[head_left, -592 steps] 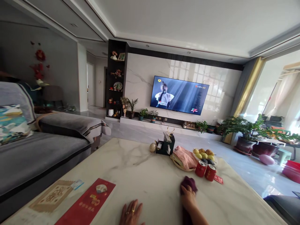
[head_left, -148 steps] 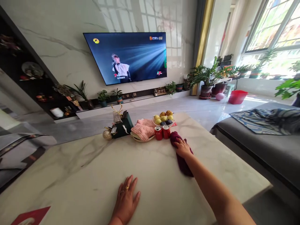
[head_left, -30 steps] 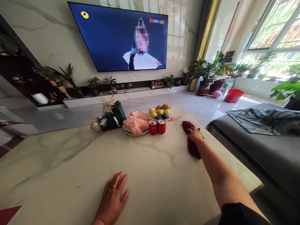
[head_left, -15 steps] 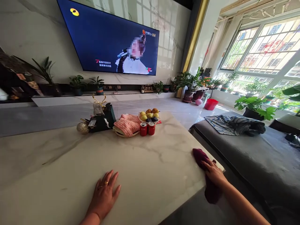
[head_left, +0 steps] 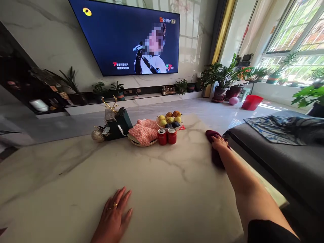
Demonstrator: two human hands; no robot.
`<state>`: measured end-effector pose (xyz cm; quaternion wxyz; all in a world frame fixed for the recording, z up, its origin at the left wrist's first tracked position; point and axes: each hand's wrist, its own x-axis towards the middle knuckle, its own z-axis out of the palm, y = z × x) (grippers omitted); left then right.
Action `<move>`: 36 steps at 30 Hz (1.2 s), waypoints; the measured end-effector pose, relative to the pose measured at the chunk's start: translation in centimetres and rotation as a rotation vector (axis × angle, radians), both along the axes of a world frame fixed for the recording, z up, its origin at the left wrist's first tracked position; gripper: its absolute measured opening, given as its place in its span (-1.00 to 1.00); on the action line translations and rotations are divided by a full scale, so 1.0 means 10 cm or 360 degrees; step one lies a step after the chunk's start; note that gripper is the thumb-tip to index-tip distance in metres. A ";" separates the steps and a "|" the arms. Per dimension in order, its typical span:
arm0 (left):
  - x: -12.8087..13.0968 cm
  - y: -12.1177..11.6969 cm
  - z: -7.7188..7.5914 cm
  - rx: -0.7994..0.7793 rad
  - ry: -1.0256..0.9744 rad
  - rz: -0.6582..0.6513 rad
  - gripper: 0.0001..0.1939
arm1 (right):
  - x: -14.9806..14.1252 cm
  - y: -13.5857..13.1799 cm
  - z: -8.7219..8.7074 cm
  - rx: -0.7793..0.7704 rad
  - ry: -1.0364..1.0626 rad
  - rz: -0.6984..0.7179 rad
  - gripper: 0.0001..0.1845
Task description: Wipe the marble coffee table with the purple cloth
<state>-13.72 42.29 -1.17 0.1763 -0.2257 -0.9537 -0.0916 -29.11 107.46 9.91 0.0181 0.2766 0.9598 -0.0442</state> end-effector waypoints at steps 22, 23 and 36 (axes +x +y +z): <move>-0.04 0.04 0.00 0.0040 -0.0078 0.0065 -0.43 | 1.62 0.47 -0.27 -0.0040 0.0181 0.0122 -0.28; -0.03 0.06 0.02 0.0049 -0.0098 0.0080 -0.42 | 1.89 0.53 -0.30 -0.0039 0.0216 0.0111 -0.28; 0.04 0.15 0.26 -0.0007 -0.0176 0.0135 -0.42 | 3.27 -0.52 -0.25 -0.0070 0.0614 -0.0286 -0.36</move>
